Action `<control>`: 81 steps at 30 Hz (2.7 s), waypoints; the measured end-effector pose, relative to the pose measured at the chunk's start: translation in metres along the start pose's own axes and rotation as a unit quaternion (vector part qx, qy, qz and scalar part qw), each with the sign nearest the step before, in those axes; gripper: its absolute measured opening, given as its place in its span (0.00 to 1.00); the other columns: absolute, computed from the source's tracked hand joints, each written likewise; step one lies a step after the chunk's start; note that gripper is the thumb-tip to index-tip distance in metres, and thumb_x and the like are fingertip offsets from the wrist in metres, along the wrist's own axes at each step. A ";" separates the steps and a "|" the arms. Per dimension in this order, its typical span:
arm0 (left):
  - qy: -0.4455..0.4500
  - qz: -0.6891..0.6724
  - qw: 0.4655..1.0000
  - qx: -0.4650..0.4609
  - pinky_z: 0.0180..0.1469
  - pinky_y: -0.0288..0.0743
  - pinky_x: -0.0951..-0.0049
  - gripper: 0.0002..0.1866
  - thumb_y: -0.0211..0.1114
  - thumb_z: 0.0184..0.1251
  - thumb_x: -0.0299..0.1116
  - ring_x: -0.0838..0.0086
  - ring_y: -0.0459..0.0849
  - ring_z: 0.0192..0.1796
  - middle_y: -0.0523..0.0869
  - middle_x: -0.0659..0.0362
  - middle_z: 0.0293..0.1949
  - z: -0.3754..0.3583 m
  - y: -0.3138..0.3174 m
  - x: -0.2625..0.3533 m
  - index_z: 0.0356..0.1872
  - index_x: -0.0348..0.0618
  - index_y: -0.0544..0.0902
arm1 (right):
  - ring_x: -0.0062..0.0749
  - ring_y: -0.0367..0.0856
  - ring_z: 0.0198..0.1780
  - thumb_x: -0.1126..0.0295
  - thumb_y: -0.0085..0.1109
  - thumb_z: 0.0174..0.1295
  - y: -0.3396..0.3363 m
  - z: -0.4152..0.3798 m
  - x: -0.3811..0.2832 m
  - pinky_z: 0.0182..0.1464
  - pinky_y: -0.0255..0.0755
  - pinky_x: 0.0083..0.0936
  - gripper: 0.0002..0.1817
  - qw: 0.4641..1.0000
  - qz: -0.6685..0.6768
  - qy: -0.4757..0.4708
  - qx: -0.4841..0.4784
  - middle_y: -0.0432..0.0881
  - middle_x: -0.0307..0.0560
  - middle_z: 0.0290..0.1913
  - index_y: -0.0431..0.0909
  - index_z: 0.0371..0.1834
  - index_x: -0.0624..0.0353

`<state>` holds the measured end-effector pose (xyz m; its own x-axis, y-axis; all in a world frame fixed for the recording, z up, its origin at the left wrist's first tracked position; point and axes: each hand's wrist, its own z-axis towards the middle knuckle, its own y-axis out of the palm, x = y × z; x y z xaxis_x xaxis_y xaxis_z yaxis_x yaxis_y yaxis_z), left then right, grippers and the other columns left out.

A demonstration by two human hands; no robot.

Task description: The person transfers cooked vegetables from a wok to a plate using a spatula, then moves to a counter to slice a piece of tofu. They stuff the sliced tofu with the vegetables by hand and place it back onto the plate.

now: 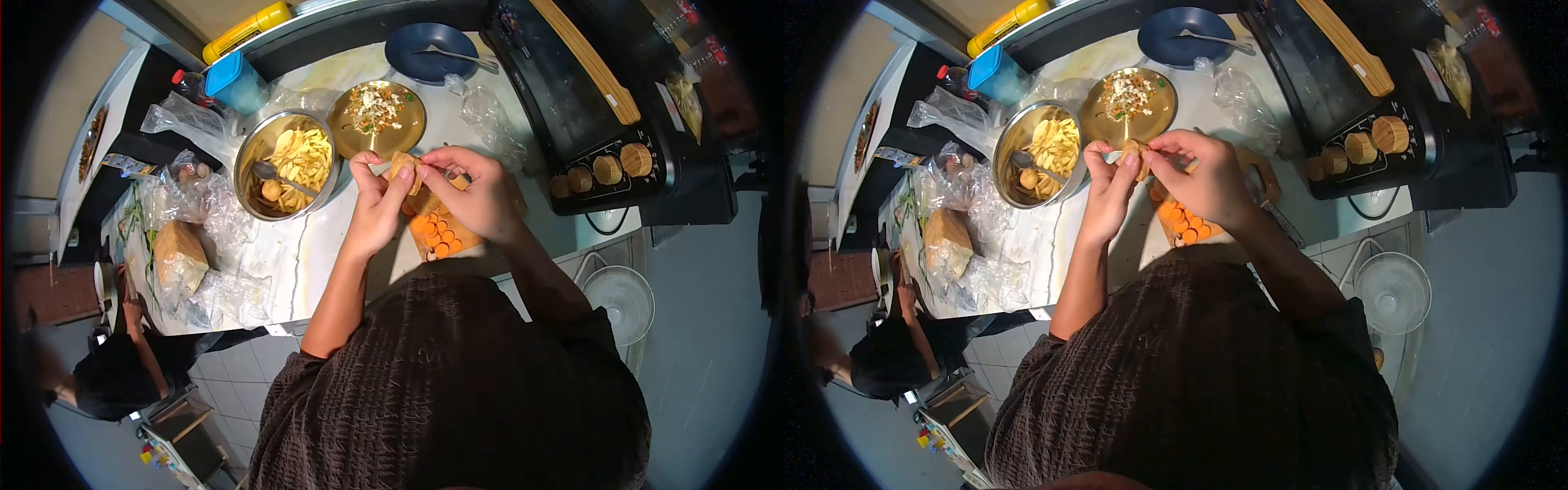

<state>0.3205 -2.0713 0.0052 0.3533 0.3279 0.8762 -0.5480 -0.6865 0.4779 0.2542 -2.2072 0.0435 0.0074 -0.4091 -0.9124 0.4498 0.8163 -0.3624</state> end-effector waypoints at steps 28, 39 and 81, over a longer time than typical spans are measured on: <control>0.283 0.529 0.795 0.088 0.51 0.67 0.65 0.06 0.65 0.55 0.28 0.62 0.76 0.48 0.79 0.54 0.44 0.005 -0.009 0.020 0.31 0.38 0.84 | 0.32 0.83 0.27 0.75 0.64 0.48 0.008 0.014 -0.007 0.32 0.75 0.24 0.06 0.995 -0.070 -0.067 0.020 0.82 0.49 0.25 0.79 0.28 0.65; -0.061 -0.053 0.996 0.035 0.48 0.73 0.75 0.17 0.53 0.72 0.33 0.77 0.79 0.46 0.81 0.56 0.46 0.008 -0.014 0.002 0.58 0.38 0.71 | 0.34 0.83 0.32 0.78 0.62 0.51 0.008 0.018 -0.009 0.35 0.75 0.27 0.07 0.995 -0.022 -0.091 0.029 0.81 0.48 0.30 0.78 0.33 0.64; -0.049 0.022 0.995 0.089 0.40 0.73 0.80 0.18 0.56 0.71 0.30 0.82 0.79 0.37 0.83 0.60 0.44 0.065 -0.047 0.004 0.60 0.36 0.74 | 0.19 0.79 0.38 0.74 0.60 0.61 0.053 0.074 0.033 0.40 0.74 0.17 0.12 0.911 0.352 0.209 -0.045 0.81 0.42 0.39 0.77 0.47 0.67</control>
<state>0.3969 -2.0801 -0.0182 0.4089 0.2352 0.8817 -0.4258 -0.8054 0.4123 0.3445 -2.2073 0.0081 -0.0844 0.4040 -0.9108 0.3902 0.8545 0.3429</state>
